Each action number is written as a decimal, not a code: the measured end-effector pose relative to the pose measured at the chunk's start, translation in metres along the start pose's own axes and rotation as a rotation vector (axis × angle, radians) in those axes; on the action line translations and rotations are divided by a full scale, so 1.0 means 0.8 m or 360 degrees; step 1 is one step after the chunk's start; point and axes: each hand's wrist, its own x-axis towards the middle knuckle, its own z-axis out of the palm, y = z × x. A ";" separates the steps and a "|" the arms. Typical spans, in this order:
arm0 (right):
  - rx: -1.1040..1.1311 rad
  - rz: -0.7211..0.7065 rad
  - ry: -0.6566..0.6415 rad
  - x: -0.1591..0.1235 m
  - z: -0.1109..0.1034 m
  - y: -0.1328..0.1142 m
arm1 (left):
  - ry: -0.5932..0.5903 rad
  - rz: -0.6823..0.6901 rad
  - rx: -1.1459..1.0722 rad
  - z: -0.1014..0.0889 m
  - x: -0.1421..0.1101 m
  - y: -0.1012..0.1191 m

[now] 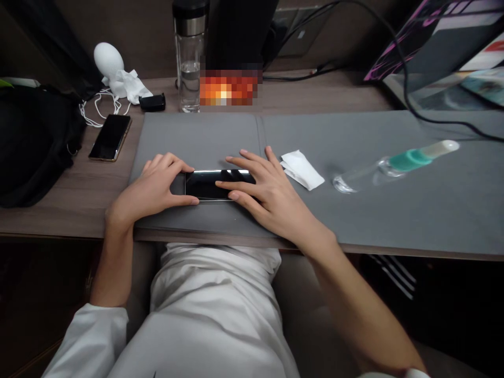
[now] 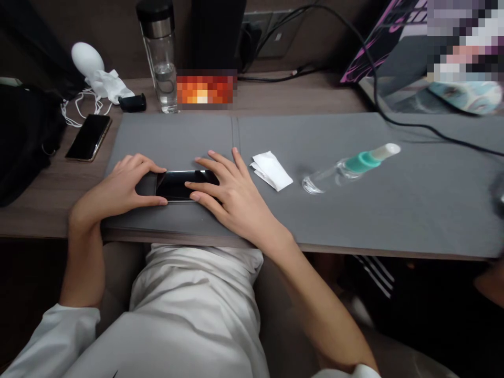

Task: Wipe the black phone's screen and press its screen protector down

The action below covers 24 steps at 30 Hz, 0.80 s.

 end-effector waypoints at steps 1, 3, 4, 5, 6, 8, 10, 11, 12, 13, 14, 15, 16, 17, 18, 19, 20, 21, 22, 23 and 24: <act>0.0005 0.0010 0.0007 -0.002 0.000 0.001 | -0.0005 -0.0003 0.0000 0.000 0.000 0.001; 0.0015 0.0026 0.0025 -0.006 -0.001 0.004 | -0.0019 -0.0009 0.0000 -0.001 0.000 0.002; 0.0017 0.0032 0.0035 -0.008 -0.001 0.006 | -0.0022 -0.0010 0.0001 -0.001 0.000 0.002; 0.0019 0.0040 0.0041 -0.010 -0.001 0.007 | -0.0024 -0.0010 0.0004 -0.001 0.000 0.002; 0.0020 0.0047 0.0049 -0.012 -0.002 0.008 | -0.0022 -0.0010 0.0009 -0.001 0.000 0.002; 0.0025 0.0063 0.0062 -0.015 -0.003 0.011 | -0.0019 -0.0013 0.0016 0.000 0.000 0.001; 0.0040 0.0081 0.0077 -0.019 -0.003 0.014 | -0.0018 -0.0015 0.0017 0.001 0.001 0.000; 0.0053 0.0086 0.0088 -0.020 -0.003 0.016 | -0.0018 -0.0014 0.0014 0.001 0.001 0.000; 0.0068 0.0091 0.0102 -0.022 -0.002 0.018 | -0.0017 -0.0012 0.0011 0.002 0.001 -0.001; 0.0083 0.0094 0.0115 -0.024 -0.002 0.020 | -0.0016 -0.0009 0.0008 0.002 0.001 -0.002; 0.0098 0.0097 0.0128 -0.025 -0.001 0.022 | -0.0010 -0.0002 0.0004 0.003 0.001 -0.002; 0.0112 0.0105 0.0137 -0.027 -0.001 0.023 | -0.0006 0.0005 0.0001 0.003 0.001 -0.003; 0.0123 0.0114 0.0143 -0.028 -0.001 0.025 | 0.0002 0.0012 -0.0002 0.004 0.001 -0.003; 0.0133 0.0126 0.0148 -0.029 -0.001 0.026 | 0.0007 0.0017 -0.0005 0.004 0.001 -0.004; 0.0139 0.0138 0.0151 -0.030 -0.002 0.027 | 0.0009 0.0020 -0.0007 0.004 0.001 -0.004; 0.0144 0.0148 0.0150 -0.030 -0.003 0.028 | 0.0008 0.0020 -0.0010 0.004 0.001 -0.004; 0.0148 0.0156 0.0149 -0.031 -0.004 0.030 | 0.0005 0.0018 -0.0011 0.004 0.002 -0.004; 0.0155 0.0159 0.0147 -0.031 -0.005 0.031 | 0.0004 0.0015 -0.0012 0.004 0.002 -0.004; 0.0168 0.0161 0.0145 -0.032 -0.006 0.032 | 0.0004 0.0013 -0.0013 0.004 0.001 -0.003; 0.0185 0.0164 0.0143 -0.032 -0.007 0.033 | 0.0004 0.0011 -0.0012 0.003 0.001 -0.003; 0.0205 0.0169 0.0139 -0.033 -0.008 0.035 | 0.0007 0.0008 -0.0011 0.003 0.001 -0.002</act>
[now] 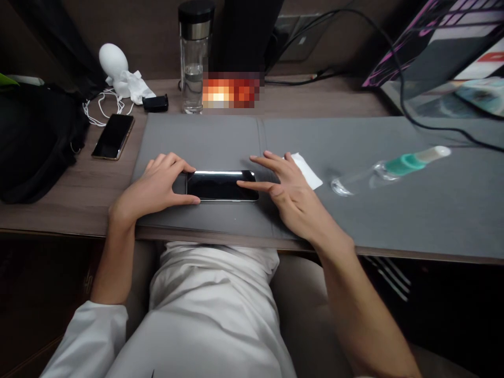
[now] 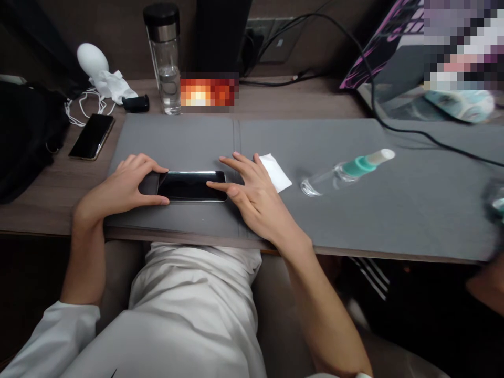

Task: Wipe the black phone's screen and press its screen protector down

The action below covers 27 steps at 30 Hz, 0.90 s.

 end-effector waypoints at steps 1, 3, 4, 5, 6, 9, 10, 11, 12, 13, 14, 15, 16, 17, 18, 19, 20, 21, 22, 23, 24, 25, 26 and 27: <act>0.0019 0.0010 -0.0004 0.000 -0.001 0.001 | 0.0001 -0.0004 0.0000 0.000 0.000 0.000; 0.0044 0.0038 -0.0009 0.000 -0.003 0.003 | 0.0000 -0.0010 0.0001 -0.001 0.000 0.001; 0.0050 0.0050 -0.0008 0.000 -0.004 0.004 | -0.0001 -0.0013 0.0001 -0.002 0.000 0.001; 0.0057 0.0059 -0.0004 0.001 -0.005 0.004 | -0.0002 -0.0015 0.0004 -0.002 0.000 0.001; 0.0066 0.0067 -0.0002 0.001 -0.006 0.005 | -0.0002 -0.0015 0.0008 -0.002 0.000 0.001; 0.0115 0.0104 -0.0011 0.002 -0.010 0.005 | 0.0006 -0.0010 0.0017 -0.002 0.000 0.001; 0.0140 0.0123 -0.0021 0.003 -0.011 0.005 | 0.0008 -0.0012 0.0017 -0.003 0.000 0.001; 0.0167 0.0141 -0.0034 0.003 -0.013 0.005 | 0.0010 -0.0015 0.0016 -0.003 0.000 0.001; 0.0195 0.0155 -0.0046 0.003 -0.014 0.005 | 0.0009 -0.0021 0.0014 -0.003 -0.001 0.002; 0.0219 0.0166 -0.0056 0.002 -0.016 0.005 | 0.0007 -0.0028 0.0012 -0.003 -0.001 0.003; 0.0236 0.0175 -0.0062 0.002 -0.017 0.005 | 0.0004 -0.0035 0.0010 -0.004 -0.001 0.003; 0.0241 0.0181 -0.0063 0.002 -0.017 0.006 | 0.0004 -0.0041 0.0009 -0.004 -0.001 0.004; 0.0235 0.0184 -0.0060 0.001 -0.018 0.006 | 0.0002 -0.0046 0.0007 -0.005 -0.001 0.005; 0.0221 0.0185 -0.0056 0.001 -0.018 0.007 | -0.0001 -0.0050 0.0006 -0.005 -0.001 0.005; 0.0204 0.0184 -0.0050 0.000 -0.018 0.008 | -0.0003 -0.0052 0.0003 -0.006 -0.001 0.006; 0.0187 0.0183 -0.0045 -0.001 -0.017 0.008 | -0.0006 -0.0052 0.0000 -0.006 0.000 0.006; 0.0172 0.0181 -0.0041 -0.001 -0.017 0.009 | -0.0010 -0.0049 -0.0003 -0.006 0.000 0.005; 0.0161 0.0180 -0.0037 -0.001 -0.017 0.009 | -0.0014 -0.0045 -0.0006 -0.006 0.000 0.005; 0.0155 0.0181 -0.0033 -0.001 -0.017 0.009 | -0.0016 -0.0041 -0.0008 -0.006 0.000 0.004; 0.0152 0.0182 -0.0030 -0.001 -0.017 0.010 | -0.0017 -0.0038 -0.0010 -0.006 0.000 0.003; 0.0153 0.0184 -0.0025 -0.001 -0.017 0.010 | -0.0015 -0.0035 -0.0013 -0.006 0.001 0.003; 0.0158 0.0186 -0.0019 -0.001 -0.017 0.011 | -0.0013 -0.0033 -0.0014 -0.005 0.001 0.002; 0.0165 0.0189 -0.0015 -0.001 -0.017 0.011 | -0.0010 -0.0032 -0.0015 -0.005 0.001 0.002; 0.0173 0.0193 -0.0009 -0.001 -0.017 0.011 | -0.0009 -0.0032 -0.0015 -0.005 0.000 0.002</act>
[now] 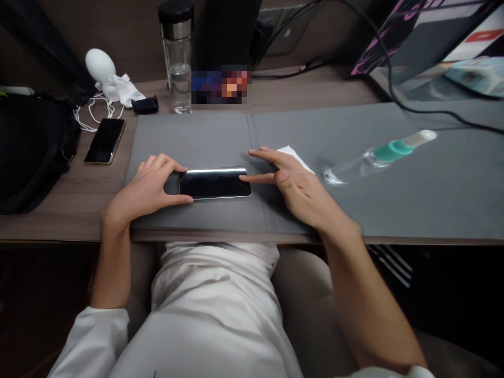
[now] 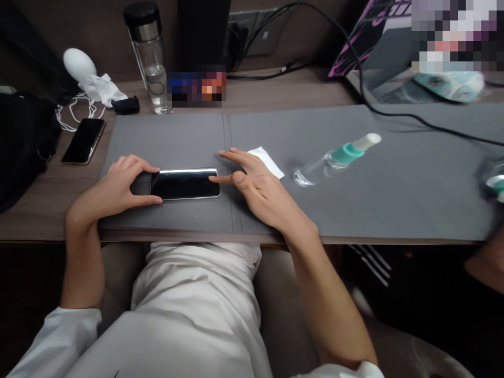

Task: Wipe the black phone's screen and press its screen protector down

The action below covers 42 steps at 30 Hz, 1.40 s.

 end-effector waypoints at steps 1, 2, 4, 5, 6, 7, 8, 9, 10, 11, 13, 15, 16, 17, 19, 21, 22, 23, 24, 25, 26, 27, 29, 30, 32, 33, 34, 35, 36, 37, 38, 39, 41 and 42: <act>0.0010 0.0003 0.0005 0.000 0.000 0.000 | 0.0002 -0.0002 0.0002 0.000 0.000 0.000; 0.0021 0.0004 0.0010 0.000 0.000 0.001 | 0.0001 -0.0006 0.0003 0.000 0.000 0.000; 0.0044 0.0006 0.0015 0.000 0.000 0.002 | 0.0000 -0.0017 0.0003 -0.001 -0.001 0.001; 0.0053 0.0005 0.0020 0.000 0.000 0.002 | -0.0002 -0.0022 0.0001 -0.001 -0.001 0.002; 0.0059 0.0002 0.0028 0.000 0.000 0.002 | -0.0004 -0.0024 0.0002 -0.002 -0.002 0.002; 0.0059 -0.0002 0.0039 0.000 0.001 0.002 | -0.0002 -0.0024 0.0004 -0.002 -0.002 0.002; 0.0057 -0.0009 0.0051 0.000 0.001 0.002 | -0.0001 -0.0022 0.0009 -0.002 -0.002 0.002; 0.0055 -0.0015 0.0061 0.000 0.001 0.001 | 0.0001 -0.0021 0.0014 -0.002 -0.002 0.002; 0.0053 -0.0018 0.0072 0.000 0.002 0.000 | 0.0002 -0.0021 0.0018 -0.002 -0.002 0.002; 0.0051 -0.0019 0.0083 0.000 0.002 -0.001 | 0.0002 -0.0020 0.0021 -0.002 -0.002 0.002; 0.0055 -0.0010 0.0100 0.001 0.003 -0.002 | 0.0003 -0.0020 0.0020 -0.002 -0.002 0.001; 0.0053 0.0003 0.0128 0.001 0.005 -0.002 | -0.0001 -0.0018 0.0018 -0.002 -0.001 0.001; 0.0047 0.0003 0.0139 0.002 0.006 -0.002 | -0.0002 -0.0017 0.0017 -0.002 -0.001 0.001; 0.0035 -0.0003 0.0148 0.002 0.007 -0.002 | -0.0003 -0.0017 0.0016 -0.002 -0.001 0.001; -0.0021 -0.0041 0.0188 0.003 0.006 -0.002 | -0.0003 -0.0017 0.0013 -0.001 -0.001 0.000; -0.0116 -0.0078 0.0272 0.003 0.001 -0.004 | 0.0003 -0.0017 0.0003 -0.001 -0.002 -0.001; -0.0177 -0.0077 0.0330 0.002 -0.003 -0.005 | 0.0005 -0.0018 -0.0002 -0.001 -0.002 -0.001; -0.0248 -0.0056 0.0388 0.000 -0.007 -0.007 | 0.0004 -0.0018 -0.0007 -0.001 -0.002 -0.002; -0.0328 -0.0020 0.0437 -0.002 -0.012 -0.008 | 0.0005 -0.0016 -0.0008 -0.001 -0.002 -0.002; -0.0415 0.0025 0.0469 -0.004 -0.016 -0.009 | 0.0007 -0.0015 -0.0006 -0.001 -0.001 -0.002; -0.0508 0.0071 0.0478 -0.007 -0.020 -0.010 | 0.0008 -0.0013 -0.0003 -0.001 -0.001 -0.002; -0.0601 0.0109 0.0465 -0.010 -0.022 -0.010 | 0.0009 -0.0011 -0.0001 -0.001 -0.001 -0.002; -0.0758 0.0154 0.0408 -0.016 -0.024 -0.008 | 0.0011 -0.0011 0.0002 -0.001 -0.001 -0.002; -0.0815 0.0164 0.0387 -0.018 -0.023 -0.006 | 0.0012 -0.0013 0.0001 -0.001 -0.001 -0.002; -0.0891 0.0198 0.0376 -0.021 -0.019 -0.001 | 0.0009 -0.0020 0.0003 -0.001 -0.001 -0.001; -0.0915 0.0227 0.0380 -0.022 -0.017 0.002 | 0.0009 -0.0023 0.0004 -0.001 -0.002 -0.001; -0.0935 0.0265 0.0376 -0.022 -0.015 0.005 | 0.0008 -0.0025 0.0003 -0.001 -0.002 -0.001; -0.0954 0.0305 0.0367 -0.021 -0.014 0.008 | 0.0006 -0.0025 0.0003 0.000 -0.002 -0.001; -0.0974 0.0341 0.0355 -0.020 -0.014 0.012 | 0.0003 -0.0022 0.0004 0.000 -0.003 -0.001; -0.0993 0.0369 0.0345 -0.018 -0.014 0.015 | 0.0003 -0.0017 0.0006 0.000 -0.003 -0.001; -0.1014 0.0381 0.0343 -0.016 -0.015 0.017 | 0.0005 -0.0011 0.0006 0.001 -0.003 -0.002; -0.1039 0.0373 0.0354 -0.014 -0.016 0.019 | 0.0008 -0.0007 0.0007 0.001 -0.003 -0.002; -0.1070 0.0305 0.0418 -0.011 -0.016 0.018 | 0.0013 -0.0006 0.0006 0.002 -0.002 -0.003; -0.1063 0.0256 0.0472 -0.010 -0.016 0.014 | 0.0013 -0.0008 0.0006 0.002 -0.002 -0.003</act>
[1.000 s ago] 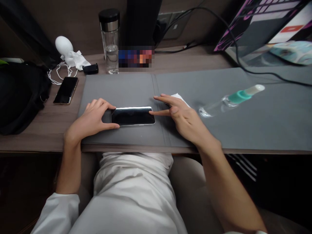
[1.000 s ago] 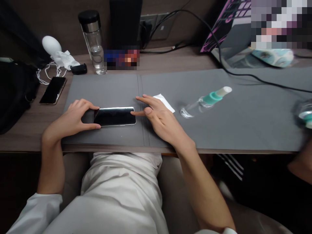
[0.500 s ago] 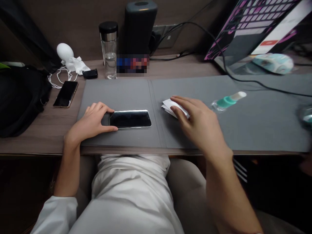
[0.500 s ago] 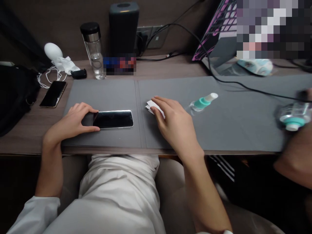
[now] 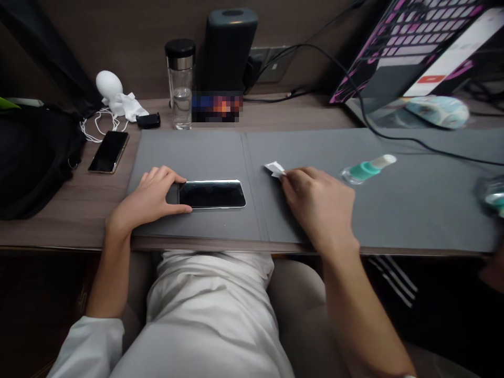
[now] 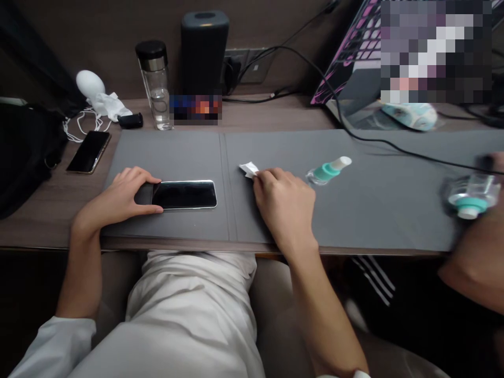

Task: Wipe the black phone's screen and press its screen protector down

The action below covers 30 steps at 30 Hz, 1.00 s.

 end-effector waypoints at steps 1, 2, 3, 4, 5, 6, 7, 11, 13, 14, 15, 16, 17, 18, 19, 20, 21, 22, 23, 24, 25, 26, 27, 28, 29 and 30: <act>0.0031 -0.0026 0.0059 0.000 -0.002 -0.006 | -0.0004 -0.0002 0.0003 0.000 0.000 0.000; 0.0085 -0.0053 0.0099 -0.002 -0.005 -0.014 | -0.0007 -0.0004 0.0007 0.000 0.000 0.000; 0.0147 -0.0085 0.0120 -0.004 -0.009 -0.024 | -0.0010 -0.0004 0.0012 0.000 0.000 0.000; 0.0211 -0.0139 0.0085 -0.007 -0.013 -0.035 | -0.0013 -0.0002 0.0017 0.000 0.000 0.001; 0.0299 -0.0226 0.0052 -0.011 -0.016 -0.046 | -0.0013 0.0000 0.0019 -0.001 0.000 0.001; 0.0357 -0.0326 0.0047 -0.015 -0.019 -0.057 | -0.0010 0.0003 0.0021 -0.001 0.000 0.001; 0.0405 -0.0421 0.0043 -0.018 -0.021 -0.067 | -0.0008 0.0006 0.0021 -0.001 0.000 0.001; 0.0351 -0.0728 -0.0053 -0.028 -0.021 -0.091 | -0.0010 0.0016 0.0023 -0.001 0.000 0.001; 0.0260 -0.0786 -0.0117 -0.032 -0.019 -0.096 | -0.0008 0.0022 0.0022 0.000 0.000 -0.001; 0.0230 -0.0796 -0.0131 -0.033 -0.018 -0.098 | -0.0004 0.0024 0.0021 0.001 0.001 -0.001; 0.0213 -0.0798 -0.0129 -0.035 -0.018 -0.101 | -0.0004 0.0029 0.0019 0.001 0.001 -0.002; 0.0204 -0.0793 -0.0116 -0.036 -0.018 -0.103 | -0.0004 0.0035 0.0017 0.001 0.001 -0.002; 0.0198 -0.0781 -0.0097 -0.037 -0.017 -0.106 | -0.0004 0.0040 0.0016 0.001 0.001 -0.002; 0.0194 -0.0759 -0.0078 -0.038 -0.017 -0.108 | -0.0006 0.0044 0.0017 0.001 0.001 -0.002; 0.0191 -0.0733 -0.0066 -0.038 -0.015 -0.110 | -0.0006 0.0044 0.0020 0.001 0.001 -0.002; 0.0192 -0.0709 -0.0064 -0.037 -0.014 -0.111 | -0.0008 0.0041 0.0024 0.001 0.000 -0.001; 0.0200 -0.0687 -0.0067 -0.035 -0.012 -0.112 | -0.0012 0.0036 0.0029 0.000 0.000 -0.001; 0.0215 -0.0668 -0.0073 -0.033 -0.010 -0.112 | -0.0015 0.0030 0.0034 0.000 0.000 0.000; 0.0234 -0.0656 -0.0076 -0.030 -0.007 -0.111 | -0.0016 0.0025 0.0038 0.000 0.000 0.001; 0.0253 -0.0644 -0.0080 -0.028 -0.005 -0.109 | -0.0014 0.0020 0.0040 -0.001 0.000 0.002; 0.0268 -0.0636 -0.0084 -0.025 -0.003 -0.107 | -0.0015 0.0016 0.0040 -0.001 0.000 0.002; 0.0281 -0.0631 -0.0087 -0.023 -0.001 -0.105 | -0.0014 0.0013 0.0039 -0.002 0.000 0.002; 0.0291 -0.0630 -0.0089 -0.021 0.001 -0.103 | -0.0011 0.0011 0.0037 -0.002 0.000 0.002; 0.0298 -0.0632 -0.0092 -0.019 0.002 -0.102 | -0.0009 0.0010 0.0037 -0.002 0.000 0.002; 0.0305 -0.0639 -0.0092 -0.017 0.003 -0.101 | -0.0009 0.0012 0.0036 -0.003 0.000 0.002; 0.0310 -0.0647 -0.0091 -0.017 0.004 -0.100 | -0.0007 0.0013 0.0038 -0.003 0.000 0.001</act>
